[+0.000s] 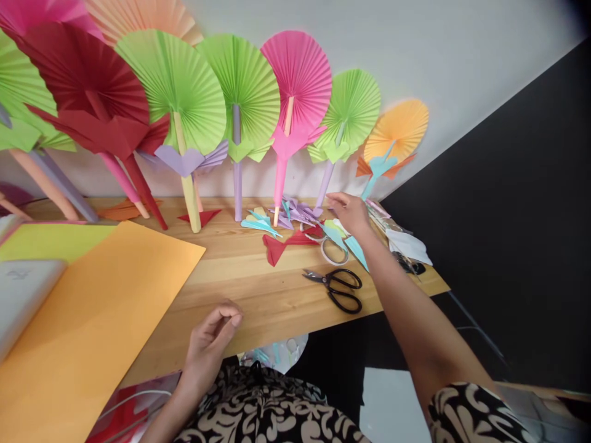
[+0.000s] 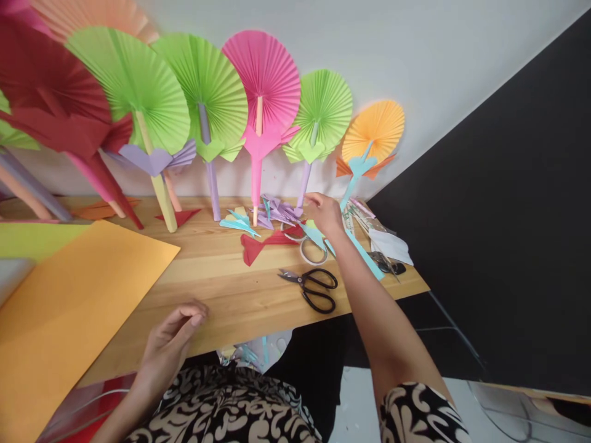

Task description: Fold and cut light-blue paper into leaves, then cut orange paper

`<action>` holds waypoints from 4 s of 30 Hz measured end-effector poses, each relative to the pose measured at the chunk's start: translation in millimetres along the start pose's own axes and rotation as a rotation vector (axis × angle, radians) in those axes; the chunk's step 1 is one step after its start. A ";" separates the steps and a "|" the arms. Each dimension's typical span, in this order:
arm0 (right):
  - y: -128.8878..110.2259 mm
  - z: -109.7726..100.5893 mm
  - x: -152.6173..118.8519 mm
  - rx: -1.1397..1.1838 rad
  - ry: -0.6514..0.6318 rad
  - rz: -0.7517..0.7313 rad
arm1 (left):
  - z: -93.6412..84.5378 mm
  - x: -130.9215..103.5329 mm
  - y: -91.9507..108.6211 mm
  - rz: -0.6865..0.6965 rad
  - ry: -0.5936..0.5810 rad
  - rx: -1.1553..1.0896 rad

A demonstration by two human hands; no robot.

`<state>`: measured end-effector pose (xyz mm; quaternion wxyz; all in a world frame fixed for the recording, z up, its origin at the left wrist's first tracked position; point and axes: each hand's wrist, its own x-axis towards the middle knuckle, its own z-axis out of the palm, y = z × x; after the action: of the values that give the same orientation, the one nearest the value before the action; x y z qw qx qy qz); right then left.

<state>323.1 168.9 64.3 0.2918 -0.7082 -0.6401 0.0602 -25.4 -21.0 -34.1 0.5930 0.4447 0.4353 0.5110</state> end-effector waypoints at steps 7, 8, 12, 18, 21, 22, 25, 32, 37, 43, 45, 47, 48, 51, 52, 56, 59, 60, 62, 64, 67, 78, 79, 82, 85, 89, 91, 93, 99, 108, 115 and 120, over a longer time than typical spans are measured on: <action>40.2 -16.3 -35.1 -0.274 -0.212 0.012 | -1.9 1.5 -6.0 0.009 -0.005 0.018; 41.9 -13.0 -40.7 -0.310 -0.243 -0.003 | -2.0 1.5 -6.6 0.010 -0.002 0.021; 42.1 0.9 -56.9 -0.433 -0.303 -0.055 | -2.3 1.2 -8.1 0.019 -0.001 0.043; 38.7 1.9 -65.7 -0.518 -0.226 0.016 | -3.2 2.3 -9.7 0.042 0.017 0.079; 27.4 -5.9 -72.9 -0.511 -0.111 0.072 | -2.0 3.4 -10.5 0.052 0.020 0.073; 20.2 -7.1 -78.7 -0.492 -0.071 0.073 | -1.0 3.2 -10.2 0.061 0.025 0.068; -10.7 0.2 -111.5 -0.313 0.035 -0.055 | 2.9 -0.3 -5.1 0.123 0.061 0.064; -79.7 57.8 -217.5 0.048 -0.081 -0.624 | 2.6 -15.1 26.6 0.680 -0.011 0.546; -95.5 75.4 -243.0 0.016 -0.067 -0.596 | -1.5 -9.6 21.2 0.807 -0.126 1.124; -97.9 76.3 -252.6 0.100 -0.092 -0.605 | 0.8 -6.4 13.4 0.763 -0.151 1.181; -91.2 74.4 -256.1 0.106 -0.109 -0.633 | -0.8 -8.6 14.8 0.766 -0.170 1.184; -79.2 69.4 -260.5 0.074 -0.139 -0.674 | -4.3 -12.3 15.3 0.770 -0.185 1.179; -71.8 65.5 -263.0 0.045 -0.155 -0.691 | -6.5 -14.6 14.8 0.769 -0.189 1.173; -49.7 50.1 -270.8 -0.040 -0.172 -0.677 | -13.5 -21.9 11.8 0.749 -0.195 1.158; -44.5 44.8 -273.4 -0.055 -0.154 -0.647 | -15.6 -24.1 10.8 0.741 -0.199 1.159; -45.2 34.6 -282.4 -0.027 -0.054 -0.584 | -21.0 -28.6 11.3 0.736 -0.225 1.185; -59.8 43.2 -288.0 0.004 -0.088 -0.638 | -17.9 -27.6 15.8 0.752 -0.223 1.199; -64.1 47.8 -289.7 0.004 -0.106 -0.645 | -14.6 -26.9 17.1 0.762 -0.220 1.197; -69.1 57.0 -292.6 0.003 -0.124 -0.633 | -4.7 -25.7 17.9 0.790 -0.252 1.194; -69.2 63.7 -294.9 0.013 -0.113 -0.613 | 7.2 -25.0 15.1 0.821 -0.359 1.198; -65.3 67.5 -296.9 0.037 -0.085 -0.605 | 16.9 -24.3 6.2 0.831 -0.526 1.261; -65.0 70.4 -296.8 0.118 -0.052 -0.566 | -23.9 -29.0 14.3 0.778 -0.141 1.317; -65.5 70.8 -296.6 0.123 -0.044 -0.562 | -20.4 -31.0 13.0 0.799 -0.132 1.270; -65.9 71.6 -296.3 0.135 -0.032 -0.559 | -8.2 -35.5 5.1 0.813 -0.138 1.203; -64.8 72.2 -297.1 0.149 -0.014 -0.560 | -2.0 -38.0 -1.6 0.804 -0.109 1.190; -63.9 73.0 -297.1 0.155 0.025 -0.528 | -3.5 -39.7 -4.6 0.797 -0.102 1.171; -64.5 73.1 -295.6 0.152 0.034 -0.505 | -4.9 -40.0 -5.4 0.783 -0.098 1.162; -65.0 72.9 -293.3 0.150 0.039 -0.485 | -5.5 -40.1 -6.1 0.777 -0.088 1.142; -63.3 73.0 -288.7 0.126 0.010 -0.493 | -5.1 -39.1 -3.5 0.759 -0.089 1.110; -63.5 77.3 -289.9 0.148 0.003 -0.462 | -8.3 -38.8 -4.6 0.730 -0.106 1.128; -65.3 77.3 -287.4 0.155 0.002 -0.495 | -7.8 -38.8 -6.9 0.737 -0.090 1.144; -68.9 77.2 -285.4 0.156 -0.031 -0.480 | -5.0 -38.6 -3.8 0.693 -0.081 1.160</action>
<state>178.2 -73.2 -47.7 0.3418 -0.5103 -0.7876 0.0492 -33.3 -59.2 -36.6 0.0760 0.8235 0.4488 0.3385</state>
